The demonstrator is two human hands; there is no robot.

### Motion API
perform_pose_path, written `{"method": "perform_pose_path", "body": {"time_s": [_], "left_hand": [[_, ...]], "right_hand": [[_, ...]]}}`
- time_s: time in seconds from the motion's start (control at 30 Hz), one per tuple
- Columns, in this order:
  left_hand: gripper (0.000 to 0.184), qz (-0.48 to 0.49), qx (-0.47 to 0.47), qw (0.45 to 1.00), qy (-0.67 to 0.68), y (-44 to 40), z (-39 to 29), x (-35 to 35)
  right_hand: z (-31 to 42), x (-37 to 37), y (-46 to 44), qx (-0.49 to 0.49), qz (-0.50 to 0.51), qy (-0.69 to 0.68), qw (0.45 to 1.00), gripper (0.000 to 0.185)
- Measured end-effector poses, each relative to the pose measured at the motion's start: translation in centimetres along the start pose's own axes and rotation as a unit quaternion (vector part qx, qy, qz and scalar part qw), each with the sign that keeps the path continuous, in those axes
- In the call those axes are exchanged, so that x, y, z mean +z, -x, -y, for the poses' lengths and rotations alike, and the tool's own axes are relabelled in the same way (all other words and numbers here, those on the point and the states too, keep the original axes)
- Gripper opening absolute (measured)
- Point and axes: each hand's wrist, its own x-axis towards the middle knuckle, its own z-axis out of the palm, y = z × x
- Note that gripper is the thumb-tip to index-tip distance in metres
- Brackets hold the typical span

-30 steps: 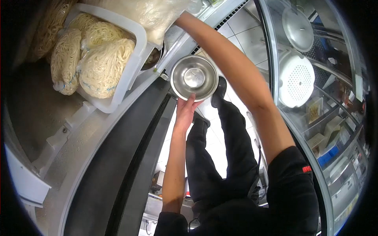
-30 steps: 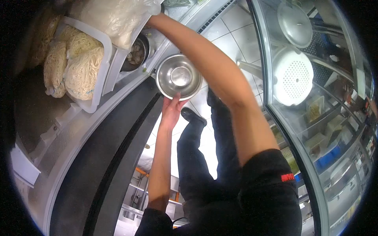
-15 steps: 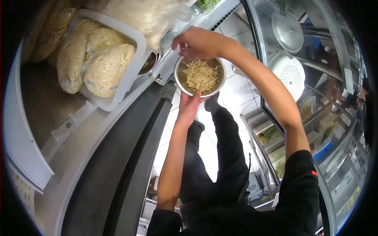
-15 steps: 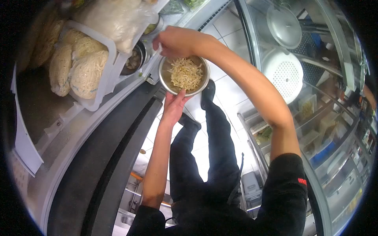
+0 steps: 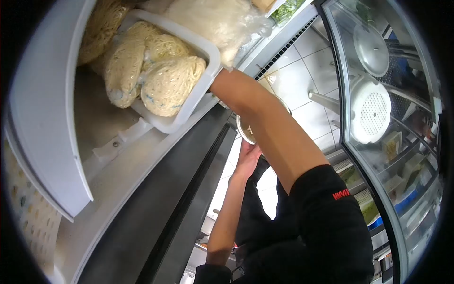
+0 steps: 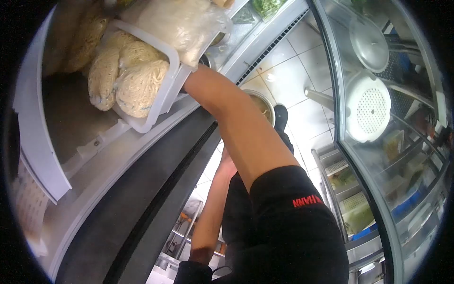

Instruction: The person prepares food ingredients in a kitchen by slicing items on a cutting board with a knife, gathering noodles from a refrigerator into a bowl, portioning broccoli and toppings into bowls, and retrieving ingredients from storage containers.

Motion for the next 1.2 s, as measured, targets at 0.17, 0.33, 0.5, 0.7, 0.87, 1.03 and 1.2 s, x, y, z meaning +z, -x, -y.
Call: {"method": "perform_pose_path", "body": {"time_s": [0.17, 0.33, 0.5, 0.7, 0.87, 1.03, 1.2], "left_hand": [[0.065, -0.010, -0.016, 1.000, 0.000, 1.4, 0.2, 0.2], [0.061, -0.001, 0.007, 0.995, -0.098, 1.0, 0.6, -0.3], [0.056, -0.013, 0.066, 0.997, 0.048, 1.3, 0.1, 0.4], [0.049, -0.043, 0.081, 0.991, 0.095, -1.1, 0.6, -0.2], [0.055, -0.039, 0.093, 0.993, 0.064, -0.9, -0.3, 2.0], [0.057, 0.017, 0.107, 0.994, 0.016, 3.0, -0.7, 7.1], [0.059, 0.042, 0.114, 0.992, -0.043, 8.7, 0.5, 10.2]], "right_hand": [[0.3, -0.2, -0.1, 0.007, 0.006, 0.004, 1.000, 0.041], [0.3, -0.7, -0.2, 0.002, 0.016, 0.000, 1.000, 0.041], [-1.4, -1.8, -0.3, -0.008, 0.030, -0.015, 0.999, 0.042], [-4.1, -8.4, 1.6, -0.033, 0.060, -0.049, 0.996, 0.042], [-3.5, -19.5, 9.3, -0.024, 0.249, -0.091, 0.964, 0.045], [1.8, -27.0, 22.6, 0.004, 0.267, 0.030, 0.963, 0.044], [10.3, -35.2, 27.2, 0.094, 0.203, 0.102, 0.969, 0.042]]}}
